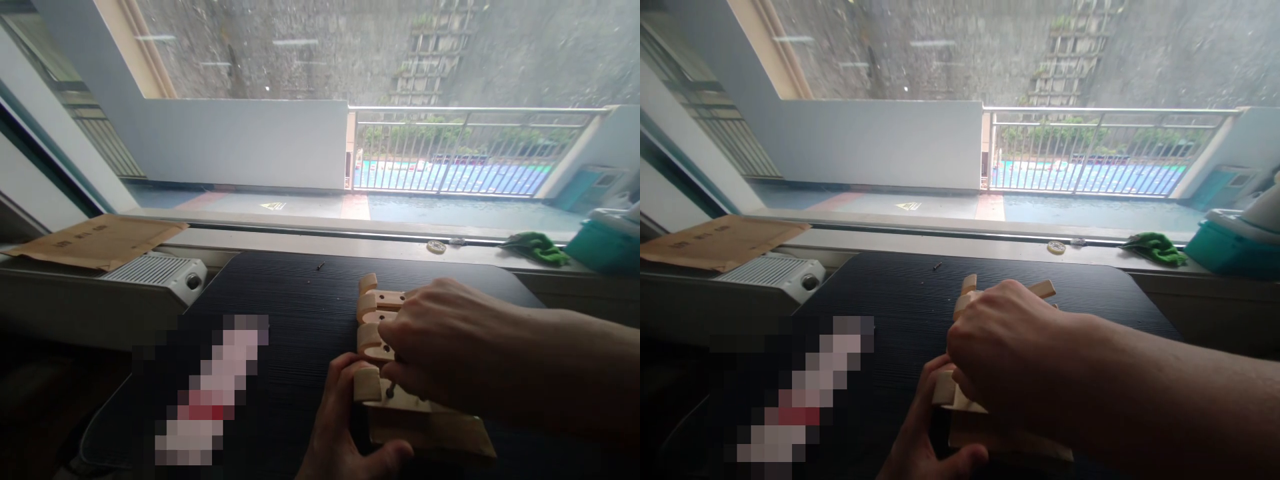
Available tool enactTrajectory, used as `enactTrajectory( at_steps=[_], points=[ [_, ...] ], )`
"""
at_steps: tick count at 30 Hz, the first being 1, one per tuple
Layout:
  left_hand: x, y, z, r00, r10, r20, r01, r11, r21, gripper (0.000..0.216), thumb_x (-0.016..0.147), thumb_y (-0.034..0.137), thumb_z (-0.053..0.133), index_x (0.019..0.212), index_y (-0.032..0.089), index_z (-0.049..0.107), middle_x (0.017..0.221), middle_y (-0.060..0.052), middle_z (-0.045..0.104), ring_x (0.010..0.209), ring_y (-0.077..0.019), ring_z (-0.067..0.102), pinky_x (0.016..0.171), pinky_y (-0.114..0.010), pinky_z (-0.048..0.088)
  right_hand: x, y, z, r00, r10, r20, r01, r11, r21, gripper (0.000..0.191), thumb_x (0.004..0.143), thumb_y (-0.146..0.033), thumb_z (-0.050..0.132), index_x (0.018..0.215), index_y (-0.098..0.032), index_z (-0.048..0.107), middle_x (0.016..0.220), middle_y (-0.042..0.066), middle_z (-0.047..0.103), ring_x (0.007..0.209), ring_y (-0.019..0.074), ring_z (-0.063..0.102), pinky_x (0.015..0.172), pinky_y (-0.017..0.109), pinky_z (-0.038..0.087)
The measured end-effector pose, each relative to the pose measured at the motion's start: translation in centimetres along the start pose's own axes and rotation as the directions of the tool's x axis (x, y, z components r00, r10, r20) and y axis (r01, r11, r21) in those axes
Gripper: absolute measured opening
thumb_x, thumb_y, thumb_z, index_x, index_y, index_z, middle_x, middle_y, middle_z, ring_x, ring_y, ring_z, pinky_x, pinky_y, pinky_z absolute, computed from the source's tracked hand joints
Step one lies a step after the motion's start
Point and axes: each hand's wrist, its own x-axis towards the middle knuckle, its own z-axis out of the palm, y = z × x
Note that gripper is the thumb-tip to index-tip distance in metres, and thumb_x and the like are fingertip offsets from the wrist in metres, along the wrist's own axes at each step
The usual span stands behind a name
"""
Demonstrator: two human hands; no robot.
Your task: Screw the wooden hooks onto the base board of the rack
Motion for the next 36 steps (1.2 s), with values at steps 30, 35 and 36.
enactTrajectory(
  at_steps=[30,35,36],
  points=[
    [0.0,-0.9,-0.1,0.998,0.055,-0.028,-0.05,0.986,0.158,0.072,0.063,0.04,0.08,0.125,0.028,0.047,0.134,-0.008,0.042,0.12,-0.0343,0.047,0.101,-0.047,0.04,-0.7,-0.9,-1.1,0.974,-0.221,0.044,0.222,0.975,-0.014,0.01,0.069,-0.014,0.067,0.078,-0.018,0.07,0.081,0.005,0.068,0.067,0.0179,0.059,0.06,0.031,0.038],
    [0.0,-0.5,-0.1,1.0,0.007,-0.003,-0.007,0.998,0.06,0.069,0.068,0.04,0.077,0.127,0.03,0.042,0.134,-0.007,0.041,0.121,-0.0318,0.047,0.099,-0.044,0.042,0.0,-0.5,-0.9,0.986,-0.112,0.12,0.118,0.992,-0.037,0.008,0.071,-0.014,0.066,0.078,-0.017,0.07,0.081,0.006,0.069,0.063,0.0167,0.058,0.055,0.03,0.035],
    [0.0,-0.4,-0.1,1.0,0.013,0.006,-0.013,0.999,0.033,0.068,0.069,0.043,0.076,0.126,0.03,0.041,0.134,-0.007,0.04,0.121,-0.0313,0.047,0.099,-0.044,0.041,0.2,-0.3,-0.7,0.989,-0.061,0.138,0.067,0.997,-0.038,0.007,0.072,-0.014,0.067,0.077,-0.017,0.07,0.078,0.005,0.069,0.063,0.0165,0.058,0.054,0.029,0.035]
  ],
)
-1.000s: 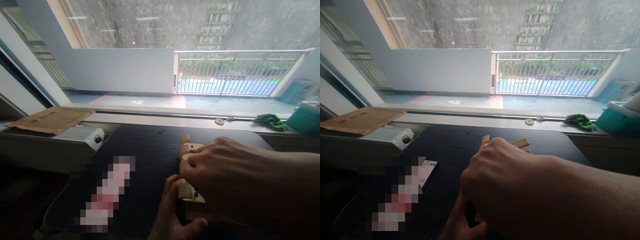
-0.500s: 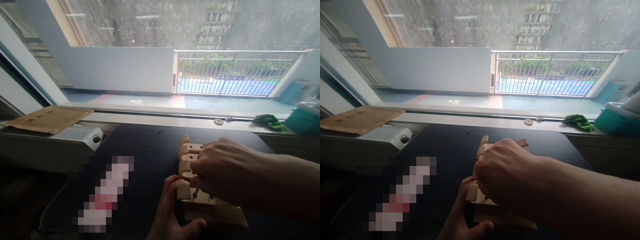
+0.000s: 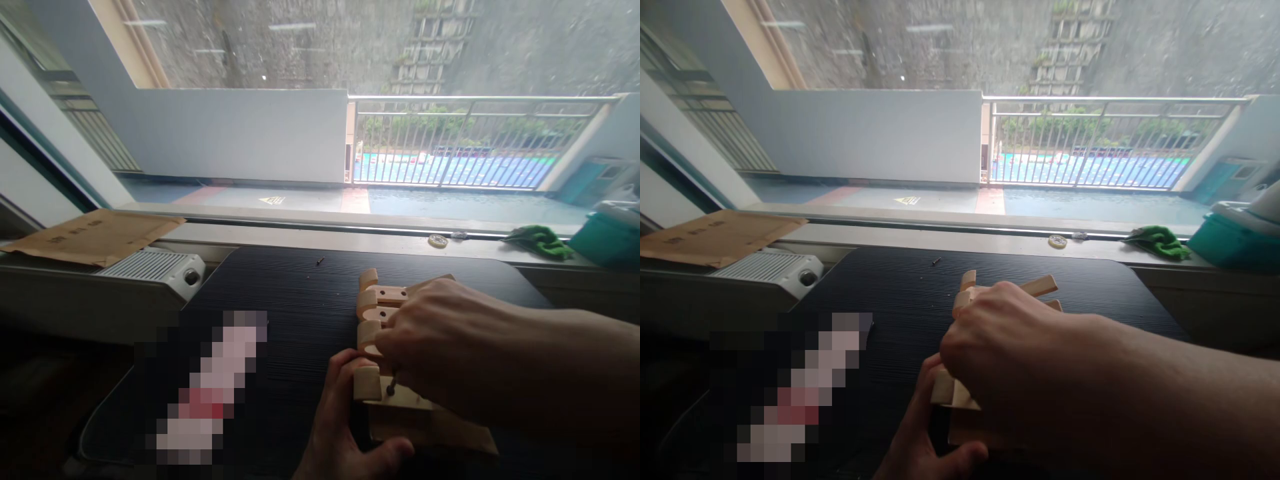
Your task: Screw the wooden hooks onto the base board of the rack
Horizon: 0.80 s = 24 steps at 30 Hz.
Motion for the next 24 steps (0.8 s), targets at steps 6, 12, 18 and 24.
enactTrajectory(
  at_steps=[6,12,18,24],
  points=[
    [0.2,0.7,0.1,1.0,0.027,0.009,-0.026,0.999,-0.042,0.061,0.072,0.051,0.07,0.122,0.025,0.045,0.133,-0.009,0.036,0.124,-0.0322,0.042,0.101,-0.044,0.039,0.1,0.5,1.0,0.977,0.181,-0.11,-0.174,0.982,0.068,0.019,0.087,-0.026,0.052,0.08,-0.019,0.068,0.073,0.003,0.065,0.066,0.017,0.061,0.054,0.027,0.035],
    [0.1,1.1,0.0,0.997,-0.08,-0.008,0.08,0.996,0.034,0.064,0.068,0.041,0.076,0.123,0.028,0.047,0.131,-0.006,0.044,0.121,-0.0306,0.047,0.1,-0.042,0.04,-1.0,-0.6,-0.6,0.99,-0.039,-0.135,0.041,0.999,0.013,0.003,0.07,-0.018,0.068,0.071,-0.017,0.065,0.067,0.003,0.062,0.063,0.0154,0.057,0.058,0.026,0.04],
    [0.0,-0.1,0.1,0.998,0.038,-0.047,-0.035,0.997,0.068,0.072,0.062,0.036,0.081,0.124,0.03,0.044,0.135,-0.006,0.039,0.124,-0.0318,0.044,0.1,-0.041,0.041,-0.9,-0.8,0.8,0.968,-0.056,-0.246,0.074,0.995,0.063,0.007,0.066,-0.009,0.064,0.068,-0.016,0.064,0.065,0.004,0.062,0.068,0.018,0.058,0.066,0.029,0.043],
    [0.1,1.2,0.0,0.999,-0.045,-0.006,0.045,0.998,-0.036,0.064,0.07,0.047,0.073,0.124,0.027,0.045,0.135,-0.007,0.038,0.126,-0.0318,0.04,0.102,-0.045,0.038,-0.1,0.2,2.3,0.958,0.065,-0.281,-0.052,0.997,0.054,0.015,0.078,-0.009,0.053,0.069,-0.015,0.062,0.066,0.004,0.062,0.061,0.0135,0.058,0.056,0.023,0.039]
  ],
)
